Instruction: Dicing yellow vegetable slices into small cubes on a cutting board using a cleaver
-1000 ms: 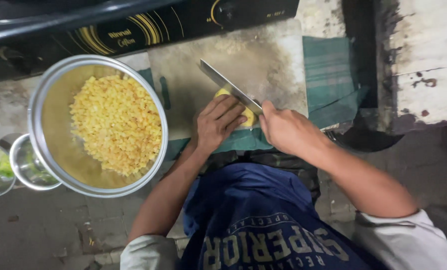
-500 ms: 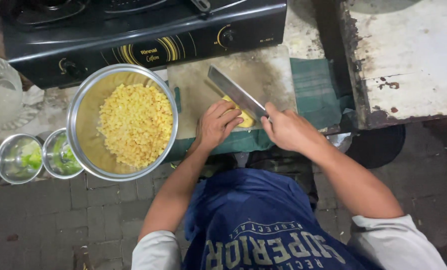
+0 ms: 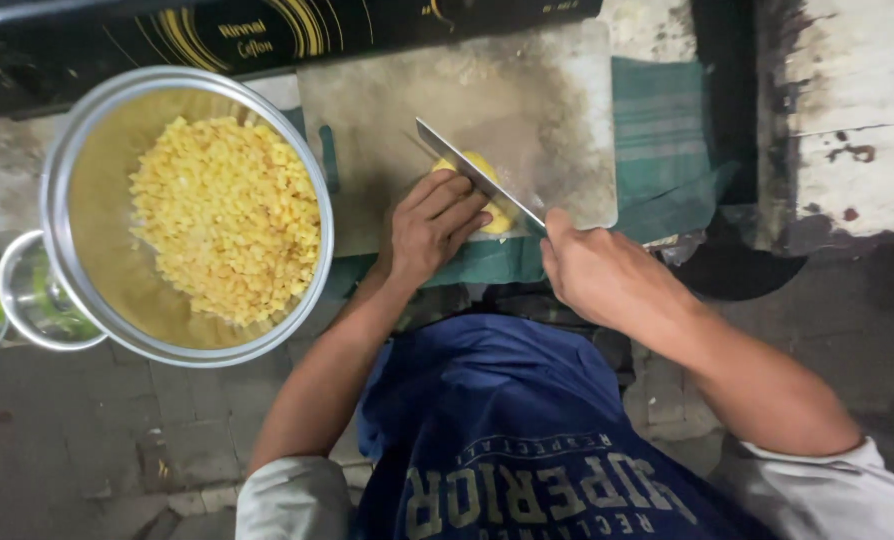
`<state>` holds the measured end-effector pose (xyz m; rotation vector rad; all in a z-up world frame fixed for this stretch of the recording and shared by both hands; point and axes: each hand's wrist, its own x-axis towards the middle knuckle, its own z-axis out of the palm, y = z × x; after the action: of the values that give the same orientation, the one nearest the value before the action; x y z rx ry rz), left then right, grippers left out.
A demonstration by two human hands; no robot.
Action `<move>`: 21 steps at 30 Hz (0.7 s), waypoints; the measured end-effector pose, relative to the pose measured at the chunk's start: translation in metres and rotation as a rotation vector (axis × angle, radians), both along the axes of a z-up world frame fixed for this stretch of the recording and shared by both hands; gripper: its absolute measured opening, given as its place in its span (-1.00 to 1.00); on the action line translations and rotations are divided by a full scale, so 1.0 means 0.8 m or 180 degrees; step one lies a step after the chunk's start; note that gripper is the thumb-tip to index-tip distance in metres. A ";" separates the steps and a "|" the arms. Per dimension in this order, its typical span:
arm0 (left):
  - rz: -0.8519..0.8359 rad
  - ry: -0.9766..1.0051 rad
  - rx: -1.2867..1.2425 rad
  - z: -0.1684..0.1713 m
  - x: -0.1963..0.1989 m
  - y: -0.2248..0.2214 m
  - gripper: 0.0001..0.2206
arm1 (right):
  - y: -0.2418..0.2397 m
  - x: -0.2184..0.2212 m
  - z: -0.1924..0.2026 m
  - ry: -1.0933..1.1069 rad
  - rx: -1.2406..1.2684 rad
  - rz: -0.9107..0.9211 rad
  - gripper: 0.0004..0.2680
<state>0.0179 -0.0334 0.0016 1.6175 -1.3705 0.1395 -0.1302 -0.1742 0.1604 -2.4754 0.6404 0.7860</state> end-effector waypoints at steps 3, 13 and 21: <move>0.0056 0.0020 0.0035 0.003 0.001 -0.001 -0.89 | -0.005 0.013 -0.009 0.0185 0.0031 -0.0012 -0.81; 0.0032 -0.0113 -0.0208 0.009 0.005 -0.005 -0.86 | -0.011 0.029 -0.040 -0.0316 -0.0099 -0.0015 -0.79; 0.0071 -0.0295 -0.0340 0.001 -0.001 -0.001 -0.87 | -0.029 0.027 -0.025 -0.0876 0.0308 0.0025 -0.78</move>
<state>0.0168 -0.0344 0.0025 1.5539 -1.3918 0.2993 -0.1085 -0.1973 0.1402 -2.4377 0.4807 0.4546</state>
